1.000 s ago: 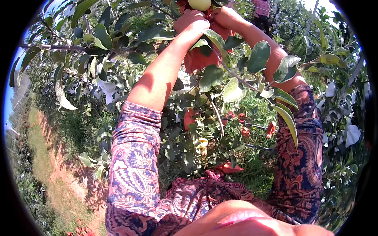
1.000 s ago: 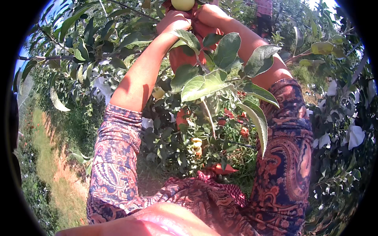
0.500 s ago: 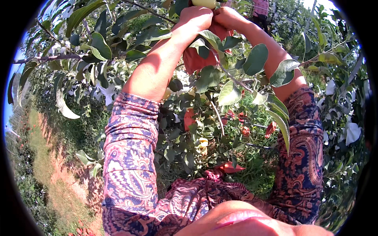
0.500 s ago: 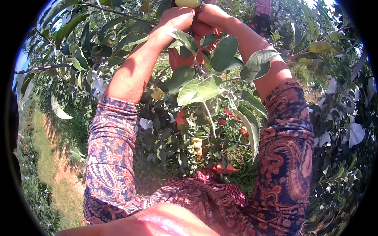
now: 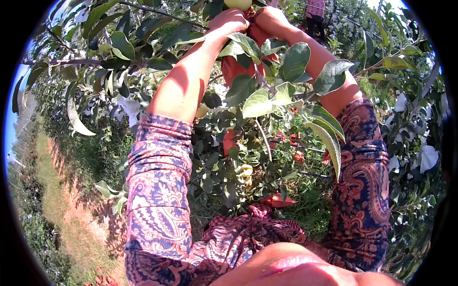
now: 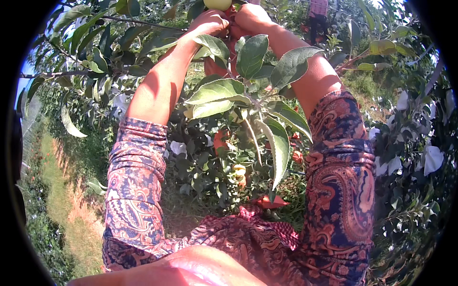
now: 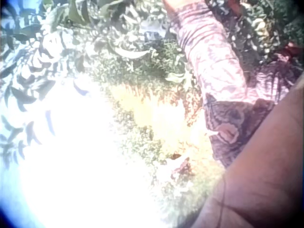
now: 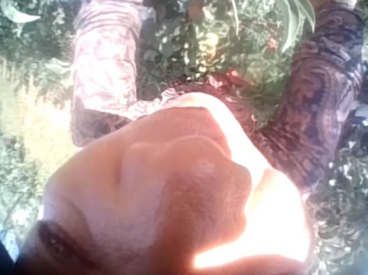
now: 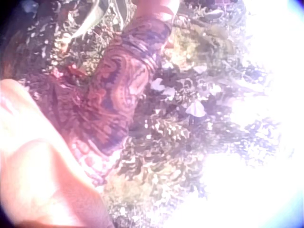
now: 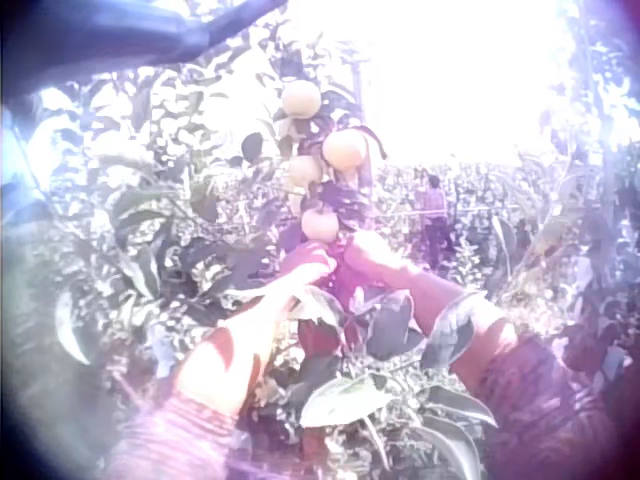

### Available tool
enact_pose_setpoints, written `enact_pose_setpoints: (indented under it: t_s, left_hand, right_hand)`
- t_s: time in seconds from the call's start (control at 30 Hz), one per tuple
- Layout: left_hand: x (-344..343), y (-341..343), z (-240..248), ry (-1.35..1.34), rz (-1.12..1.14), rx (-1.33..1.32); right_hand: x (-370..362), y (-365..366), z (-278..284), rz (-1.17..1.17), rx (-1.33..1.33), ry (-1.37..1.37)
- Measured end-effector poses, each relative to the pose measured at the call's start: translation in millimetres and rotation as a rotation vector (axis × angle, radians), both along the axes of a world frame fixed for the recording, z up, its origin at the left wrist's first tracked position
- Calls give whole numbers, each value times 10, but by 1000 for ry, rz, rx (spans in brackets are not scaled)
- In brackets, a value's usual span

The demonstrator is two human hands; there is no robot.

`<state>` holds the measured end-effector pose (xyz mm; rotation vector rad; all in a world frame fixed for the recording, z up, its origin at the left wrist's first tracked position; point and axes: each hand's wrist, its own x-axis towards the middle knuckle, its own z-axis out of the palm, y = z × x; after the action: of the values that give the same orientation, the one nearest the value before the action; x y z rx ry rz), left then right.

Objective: The person removes protective paper bags from apples hanging on trees in an orchard. They reach up to the branches, carefully open the folded tops of the bags, and pull them down to reveal the fruit inside.

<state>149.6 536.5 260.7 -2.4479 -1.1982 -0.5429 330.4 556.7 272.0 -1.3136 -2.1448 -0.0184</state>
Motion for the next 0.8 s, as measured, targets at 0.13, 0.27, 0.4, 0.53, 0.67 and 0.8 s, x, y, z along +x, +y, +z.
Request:
enact_pose_setpoints:
  t_s: [0.13,0.27,0.4,0.53,0.67,0.8]
  left_hand:
    - [319,-338,27,-245,167,-32]
    - [384,-524,-10,-351,221,48]
    - [340,-486,-91,-301,162,59]
    - [192,-550,-282,-228,22,187]
    - [201,-676,-356,-90,-78,454]
    - [159,-750,-394,-164,-157,488]
  right_hand:
    - [141,129,-182,-90,126,-21]
    - [45,42,-150,-135,140,-39]
    - [221,209,-153,-140,445,-551]
    - [17,6,-173,-235,-41,282]
    - [137,101,-140,-273,1,205]
    - [203,6,-124,-251,-34,345]
